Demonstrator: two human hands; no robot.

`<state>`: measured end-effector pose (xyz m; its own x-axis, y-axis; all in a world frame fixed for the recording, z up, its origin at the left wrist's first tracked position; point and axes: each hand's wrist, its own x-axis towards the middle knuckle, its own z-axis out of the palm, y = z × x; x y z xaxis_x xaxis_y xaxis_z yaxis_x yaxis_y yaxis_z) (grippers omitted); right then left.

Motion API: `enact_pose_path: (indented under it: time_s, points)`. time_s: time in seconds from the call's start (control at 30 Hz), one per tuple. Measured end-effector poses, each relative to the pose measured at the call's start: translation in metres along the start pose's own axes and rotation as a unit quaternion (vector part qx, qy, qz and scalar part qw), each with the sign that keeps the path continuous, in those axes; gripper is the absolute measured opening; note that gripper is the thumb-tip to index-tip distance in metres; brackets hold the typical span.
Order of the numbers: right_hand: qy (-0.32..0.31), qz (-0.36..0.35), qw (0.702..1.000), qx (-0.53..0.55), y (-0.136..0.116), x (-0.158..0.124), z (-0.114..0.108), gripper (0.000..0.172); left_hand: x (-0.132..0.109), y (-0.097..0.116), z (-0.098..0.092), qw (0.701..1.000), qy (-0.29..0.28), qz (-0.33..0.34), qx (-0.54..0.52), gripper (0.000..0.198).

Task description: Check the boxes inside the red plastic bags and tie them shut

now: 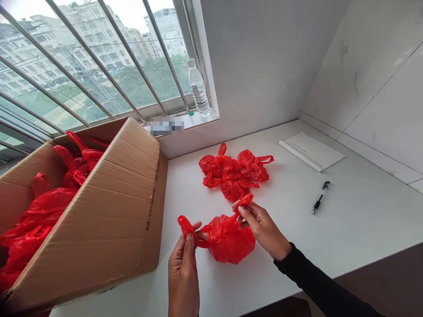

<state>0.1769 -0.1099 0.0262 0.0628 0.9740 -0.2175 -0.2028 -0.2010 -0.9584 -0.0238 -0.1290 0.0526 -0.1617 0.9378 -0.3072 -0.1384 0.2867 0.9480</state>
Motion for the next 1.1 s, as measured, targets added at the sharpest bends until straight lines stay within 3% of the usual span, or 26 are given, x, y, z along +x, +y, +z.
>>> enact_pose_path:
  time_s: [0.23,0.43,0.77,1.1]
  points:
    - [0.012,-0.010,0.999,-0.039,0.007,0.000,-0.001,0.034,0.003,-0.002,-0.005,1.000,0.010,-0.014,0.002,0.058]
    - [-0.002,-0.025,0.999,-0.045,0.001,0.001,0.003,0.033,0.004,-0.005,-0.001,0.999,0.006,-0.004,-0.042,0.052]
    - [-0.006,-0.025,0.999,0.028,0.000,0.001,0.007,0.034,0.003,-0.002,0.003,0.996,-0.011,-0.031,-0.085,0.057]
    - [-0.020,-0.048,0.999,0.014,-0.022,0.008,0.008,0.034,-0.003,0.002,0.004,0.996,-0.039,-0.009,-0.077,0.045]
